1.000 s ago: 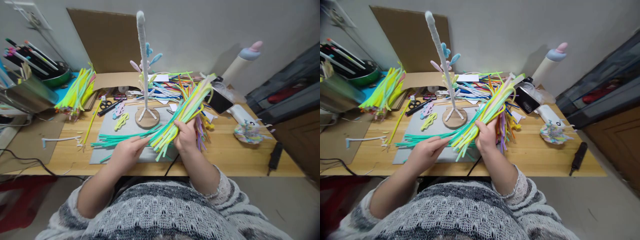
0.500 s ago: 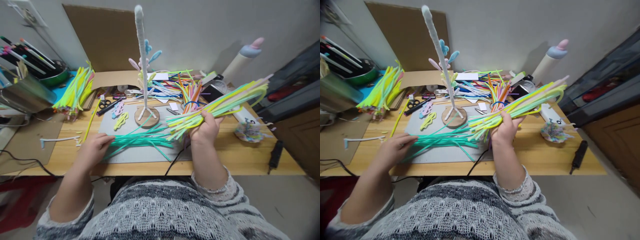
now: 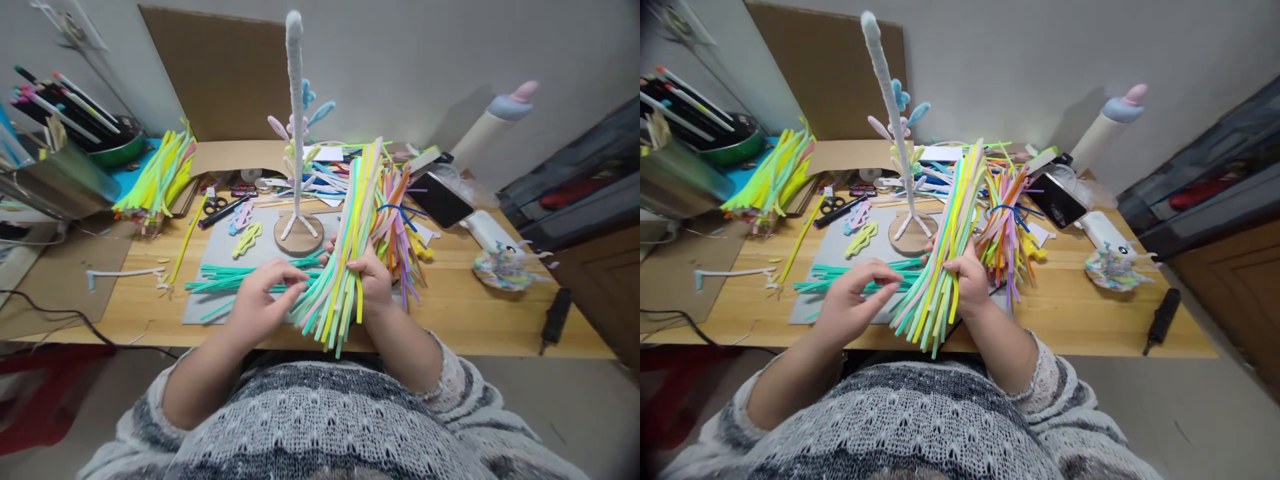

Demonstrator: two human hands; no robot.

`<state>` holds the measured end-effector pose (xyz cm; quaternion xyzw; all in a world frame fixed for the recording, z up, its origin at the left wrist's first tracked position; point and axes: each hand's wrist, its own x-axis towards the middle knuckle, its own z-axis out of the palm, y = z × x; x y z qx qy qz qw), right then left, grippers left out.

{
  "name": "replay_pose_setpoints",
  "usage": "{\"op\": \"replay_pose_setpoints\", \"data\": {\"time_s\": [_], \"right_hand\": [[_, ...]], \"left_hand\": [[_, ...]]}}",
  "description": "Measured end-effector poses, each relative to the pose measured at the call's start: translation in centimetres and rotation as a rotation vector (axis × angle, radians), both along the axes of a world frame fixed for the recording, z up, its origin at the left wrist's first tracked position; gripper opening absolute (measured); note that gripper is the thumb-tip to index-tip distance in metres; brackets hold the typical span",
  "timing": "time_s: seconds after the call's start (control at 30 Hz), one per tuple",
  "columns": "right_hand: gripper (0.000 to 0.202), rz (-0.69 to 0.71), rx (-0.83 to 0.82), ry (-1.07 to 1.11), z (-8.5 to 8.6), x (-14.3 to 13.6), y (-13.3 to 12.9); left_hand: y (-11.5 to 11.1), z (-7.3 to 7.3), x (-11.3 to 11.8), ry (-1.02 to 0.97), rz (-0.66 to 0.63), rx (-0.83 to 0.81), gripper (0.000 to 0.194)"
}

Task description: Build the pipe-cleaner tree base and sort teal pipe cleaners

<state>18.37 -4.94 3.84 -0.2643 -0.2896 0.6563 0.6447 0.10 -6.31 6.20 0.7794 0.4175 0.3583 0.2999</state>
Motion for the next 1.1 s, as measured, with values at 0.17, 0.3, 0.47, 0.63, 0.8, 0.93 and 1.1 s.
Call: {"op": "replay_pose_setpoints", "data": {"time_s": [0.17, 0.3, 0.47, 0.63, 0.8, 0.93, 1.1], "right_hand": [[0.049, 0.043, -0.027, -0.09, -0.7, -0.3, 0.1], [0.044, -0.009, 0.012, -0.088, -0.7, -0.8, -0.1], [0.063, -0.031, 0.016, -0.126, -0.8, -1.4, -0.2], [0.071, -0.095, 0.028, -0.081, -0.7, -1.2, 0.1], [0.073, -0.259, 0.03, -0.051, -0.1, 0.5, 1.0], [0.07, -0.441, 0.071, -0.006, 0.3, 2.4, 2.0], [0.055, -0.527, 0.061, 0.015, 1.0, 3.9, 2.6]], "left_hand": [[0.3, -0.3, 2.7, 0.046, -0.057, -0.046, 0.008], [0.6, -0.8, 3.4, 0.115, 0.04, -0.007, 0.016], [0.9, -1.2, 3.6, 0.203, 0.071, -0.061, 0.013], [1.0, -1.3, 3.0, 0.216, 0.0, -0.173, 0.022], [0.6, -0.6, 1.0, 0.343, -0.106, -0.14, 0.02], [0.8, -0.3, -2.9, 0.576, -0.172, -0.112, 0.025], [2.2, -0.4, -8.5, 0.881, 0.079, -0.044, 0.02]]}}
